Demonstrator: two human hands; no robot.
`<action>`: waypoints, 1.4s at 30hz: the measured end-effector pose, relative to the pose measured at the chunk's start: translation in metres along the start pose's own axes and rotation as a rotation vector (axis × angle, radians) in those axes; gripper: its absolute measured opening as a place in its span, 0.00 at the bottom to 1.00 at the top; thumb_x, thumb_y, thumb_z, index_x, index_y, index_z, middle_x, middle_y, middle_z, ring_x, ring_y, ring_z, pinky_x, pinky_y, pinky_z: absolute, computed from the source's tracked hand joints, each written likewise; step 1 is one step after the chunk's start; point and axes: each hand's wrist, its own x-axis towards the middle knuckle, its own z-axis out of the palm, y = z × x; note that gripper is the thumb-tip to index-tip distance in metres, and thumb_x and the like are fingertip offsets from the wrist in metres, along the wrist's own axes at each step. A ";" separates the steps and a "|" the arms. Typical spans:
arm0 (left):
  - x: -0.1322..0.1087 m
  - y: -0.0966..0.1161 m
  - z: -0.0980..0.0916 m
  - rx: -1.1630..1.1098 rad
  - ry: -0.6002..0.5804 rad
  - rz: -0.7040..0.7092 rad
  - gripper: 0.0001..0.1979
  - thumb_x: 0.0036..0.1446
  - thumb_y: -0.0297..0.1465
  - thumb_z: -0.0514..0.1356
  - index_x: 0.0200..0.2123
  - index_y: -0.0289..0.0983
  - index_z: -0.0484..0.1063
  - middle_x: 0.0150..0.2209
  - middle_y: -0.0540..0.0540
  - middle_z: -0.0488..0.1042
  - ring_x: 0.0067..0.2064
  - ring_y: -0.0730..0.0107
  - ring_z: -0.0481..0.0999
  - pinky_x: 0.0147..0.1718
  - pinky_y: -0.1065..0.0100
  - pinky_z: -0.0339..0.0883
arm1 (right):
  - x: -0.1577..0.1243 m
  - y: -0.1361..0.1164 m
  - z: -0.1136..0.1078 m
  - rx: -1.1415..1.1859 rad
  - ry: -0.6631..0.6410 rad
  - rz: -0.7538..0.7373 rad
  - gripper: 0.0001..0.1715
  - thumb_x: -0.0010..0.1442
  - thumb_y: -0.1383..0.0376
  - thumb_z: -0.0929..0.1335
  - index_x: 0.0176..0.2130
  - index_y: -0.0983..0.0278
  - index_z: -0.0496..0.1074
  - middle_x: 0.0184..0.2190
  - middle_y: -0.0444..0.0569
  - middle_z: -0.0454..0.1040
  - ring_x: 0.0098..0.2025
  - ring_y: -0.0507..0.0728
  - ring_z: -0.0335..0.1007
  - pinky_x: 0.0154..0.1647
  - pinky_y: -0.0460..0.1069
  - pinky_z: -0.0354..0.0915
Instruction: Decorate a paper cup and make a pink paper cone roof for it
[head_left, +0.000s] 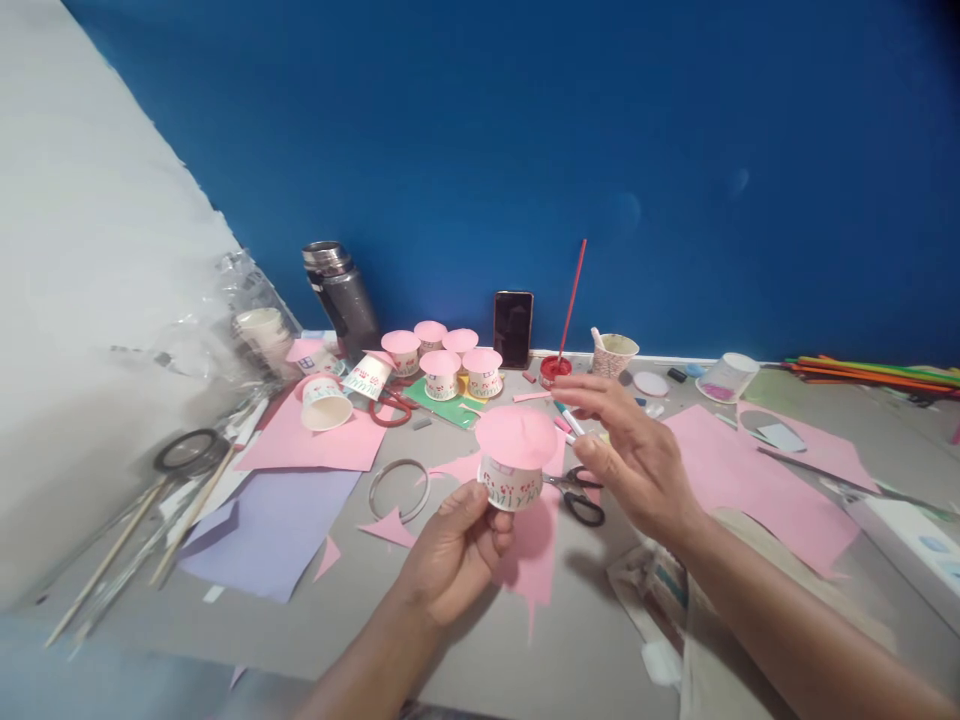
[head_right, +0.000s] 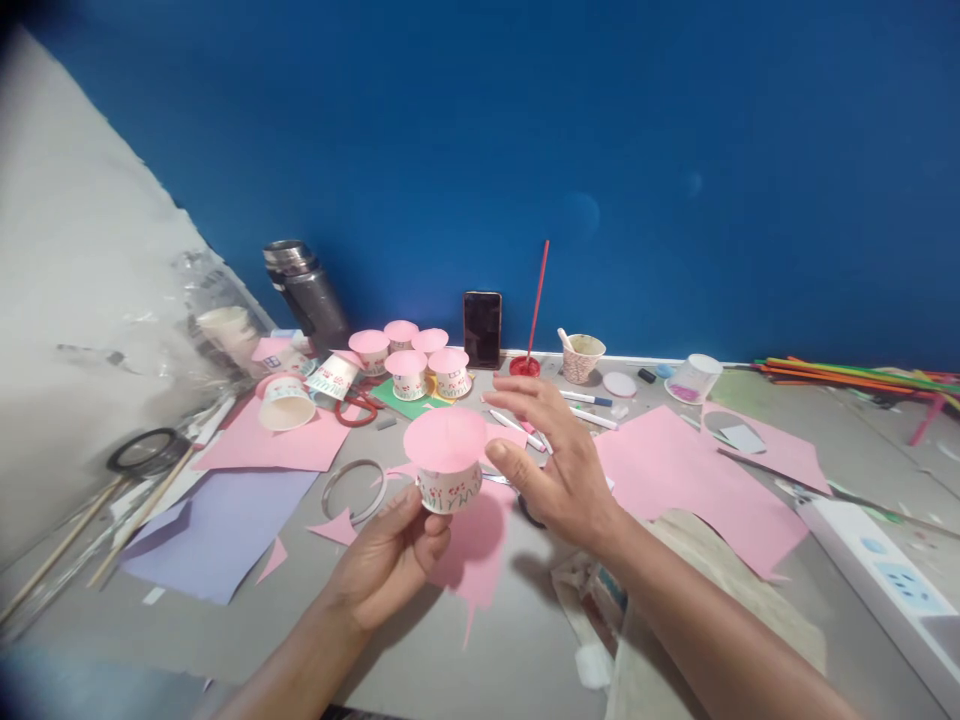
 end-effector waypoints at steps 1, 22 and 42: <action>0.000 0.000 -0.001 -0.001 0.013 0.015 0.18 0.43 0.30 0.80 0.34 0.32 0.77 0.29 0.49 0.80 0.27 0.79 0.78 0.29 0.78 0.76 | 0.000 0.000 0.000 -0.017 0.038 0.004 0.17 0.69 0.53 0.68 0.52 0.56 0.78 0.56 0.54 0.78 0.60 0.65 0.73 0.53 0.60 0.72; -0.003 -0.007 0.003 0.265 0.058 0.138 0.21 0.41 0.40 0.80 0.30 0.31 0.82 0.27 0.43 0.81 0.30 0.70 0.79 0.33 0.71 0.73 | -0.004 0.013 0.006 -0.116 -0.098 0.040 0.28 0.64 0.48 0.72 0.60 0.53 0.75 0.65 0.54 0.71 0.68 0.70 0.65 0.64 0.70 0.66; -0.005 -0.007 0.006 0.296 0.077 0.151 0.21 0.39 0.41 0.81 0.29 0.30 0.83 0.26 0.43 0.81 0.29 0.71 0.79 0.32 0.73 0.73 | -0.004 0.009 0.006 -0.073 -0.132 0.094 0.26 0.64 0.48 0.72 0.55 0.58 0.80 0.62 0.57 0.74 0.65 0.69 0.69 0.64 0.66 0.67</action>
